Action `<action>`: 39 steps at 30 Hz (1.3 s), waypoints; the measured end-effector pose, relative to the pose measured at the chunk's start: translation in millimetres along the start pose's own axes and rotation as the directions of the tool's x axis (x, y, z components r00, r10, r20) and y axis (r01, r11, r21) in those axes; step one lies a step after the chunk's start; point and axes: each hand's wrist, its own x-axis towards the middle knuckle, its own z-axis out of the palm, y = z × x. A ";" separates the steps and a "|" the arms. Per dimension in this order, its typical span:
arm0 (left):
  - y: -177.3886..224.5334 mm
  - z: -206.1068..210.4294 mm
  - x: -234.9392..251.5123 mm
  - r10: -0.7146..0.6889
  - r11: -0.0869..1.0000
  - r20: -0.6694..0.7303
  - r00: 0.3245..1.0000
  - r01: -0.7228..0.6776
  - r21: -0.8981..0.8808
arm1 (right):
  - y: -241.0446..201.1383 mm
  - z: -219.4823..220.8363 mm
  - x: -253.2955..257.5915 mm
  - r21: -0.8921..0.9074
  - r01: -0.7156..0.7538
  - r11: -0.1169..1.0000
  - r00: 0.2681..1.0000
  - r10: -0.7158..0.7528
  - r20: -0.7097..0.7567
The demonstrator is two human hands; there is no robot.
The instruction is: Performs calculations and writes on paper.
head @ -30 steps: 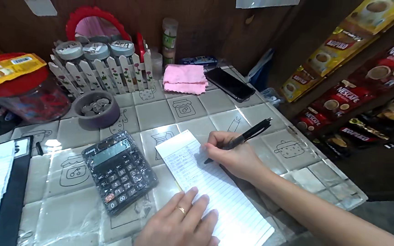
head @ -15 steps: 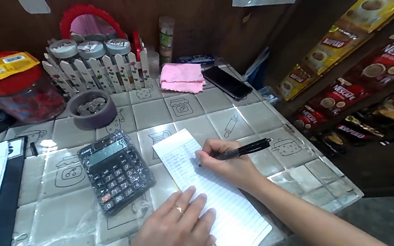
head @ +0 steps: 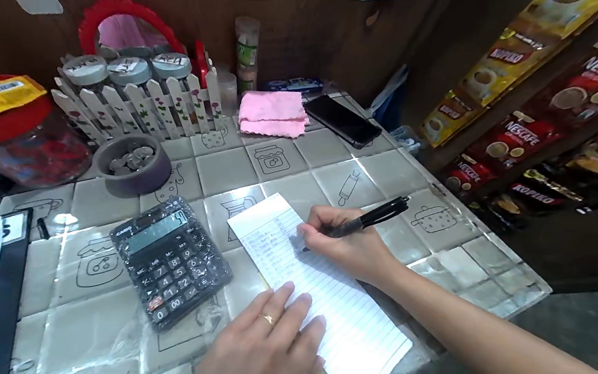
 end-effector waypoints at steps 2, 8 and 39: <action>0.1 0.0 -0.2 0.002 1.000 -0.001 1.000 -0.002 0.000 | 0.4 -0.7 0.4 0.003 0.013 1.000 1.000 -0.013 0.009; -0.2 -0.2 0.0 0.002 1.000 -0.002 1.000 -0.002 -0.007 | -1.6 -2.7 0.2 0.019 -0.020 1.000 0.999 0.019 0.033; -1.5 0.0 0.7 0.010 1.000 -0.003 1.000 -0.010 0.000 | -4.3 -1.0 -2.4 0.003 -0.033 0.999 0.999 0.033 0.031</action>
